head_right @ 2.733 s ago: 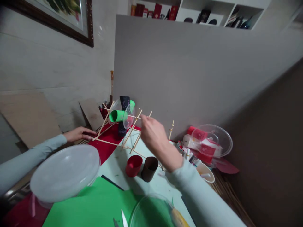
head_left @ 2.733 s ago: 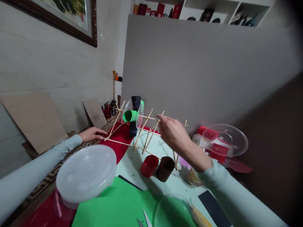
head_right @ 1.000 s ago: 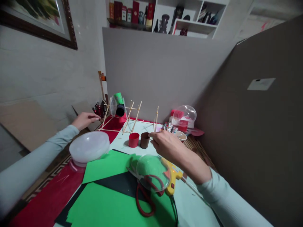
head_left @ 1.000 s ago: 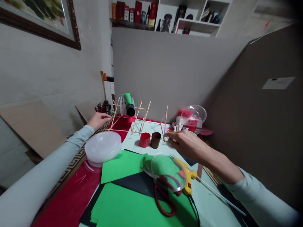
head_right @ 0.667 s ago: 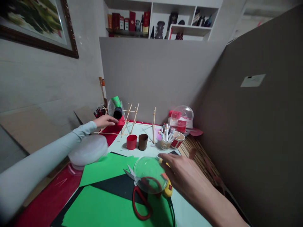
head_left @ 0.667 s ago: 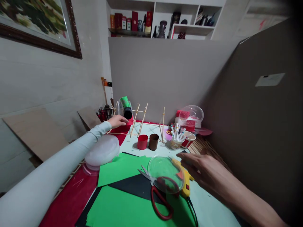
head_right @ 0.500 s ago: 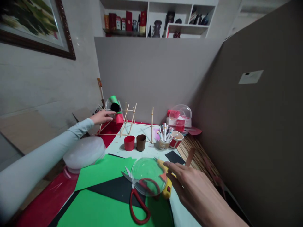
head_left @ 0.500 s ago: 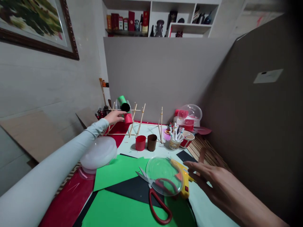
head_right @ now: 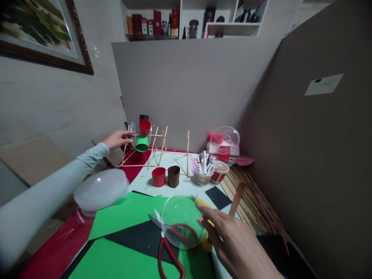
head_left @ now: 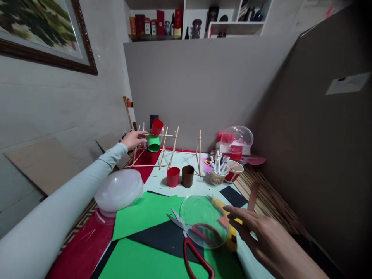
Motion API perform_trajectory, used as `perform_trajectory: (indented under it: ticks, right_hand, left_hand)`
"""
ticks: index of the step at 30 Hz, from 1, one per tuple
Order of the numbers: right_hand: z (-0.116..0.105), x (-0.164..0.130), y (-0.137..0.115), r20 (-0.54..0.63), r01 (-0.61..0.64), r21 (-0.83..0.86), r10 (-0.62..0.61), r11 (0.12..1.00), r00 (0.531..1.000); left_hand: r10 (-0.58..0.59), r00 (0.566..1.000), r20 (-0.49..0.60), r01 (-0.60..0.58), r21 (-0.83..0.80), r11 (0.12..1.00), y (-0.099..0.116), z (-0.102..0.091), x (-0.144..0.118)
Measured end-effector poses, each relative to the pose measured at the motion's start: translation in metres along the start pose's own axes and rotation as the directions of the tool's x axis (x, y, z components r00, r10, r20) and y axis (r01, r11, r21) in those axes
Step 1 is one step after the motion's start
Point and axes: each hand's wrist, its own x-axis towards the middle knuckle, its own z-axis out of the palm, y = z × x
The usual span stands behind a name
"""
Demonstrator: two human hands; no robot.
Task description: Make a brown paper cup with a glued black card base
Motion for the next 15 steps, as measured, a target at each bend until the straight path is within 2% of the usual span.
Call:
perform_trajectory:
  ticks: [4, 9, 12, 15]
  right_hand:
    - [0.003, 0.001, 0.000, -0.015, 0.017, 0.052, -0.017, 0.999, 1.000]
    - [0.009, 0.003, 0.007, -0.039, -0.034, 0.084, 0.037, 0.996, 0.999]
    - [0.013, 0.007, 0.013, -0.076, -0.049, 0.088, 0.055, 0.995, 0.996]
    - [0.018, 0.010, 0.018, -0.100, -0.104, 0.095, 0.113, 0.990, 0.988]
  left_hand:
    - [0.015, 1.000, -0.017, -0.014, 0.014, 1.000, 0.003, -0.001, -0.003]
    - [0.038, 0.997, -0.069, -0.038, -0.002, 0.999, 0.015, -0.005, -0.019]
    - [0.061, 0.992, -0.110, -0.066, -0.038, 0.997, 0.027, 0.001, -0.046]
    - [0.101, 0.986, -0.134, -0.111, -0.074, 0.991, 0.044, 0.017, -0.086]
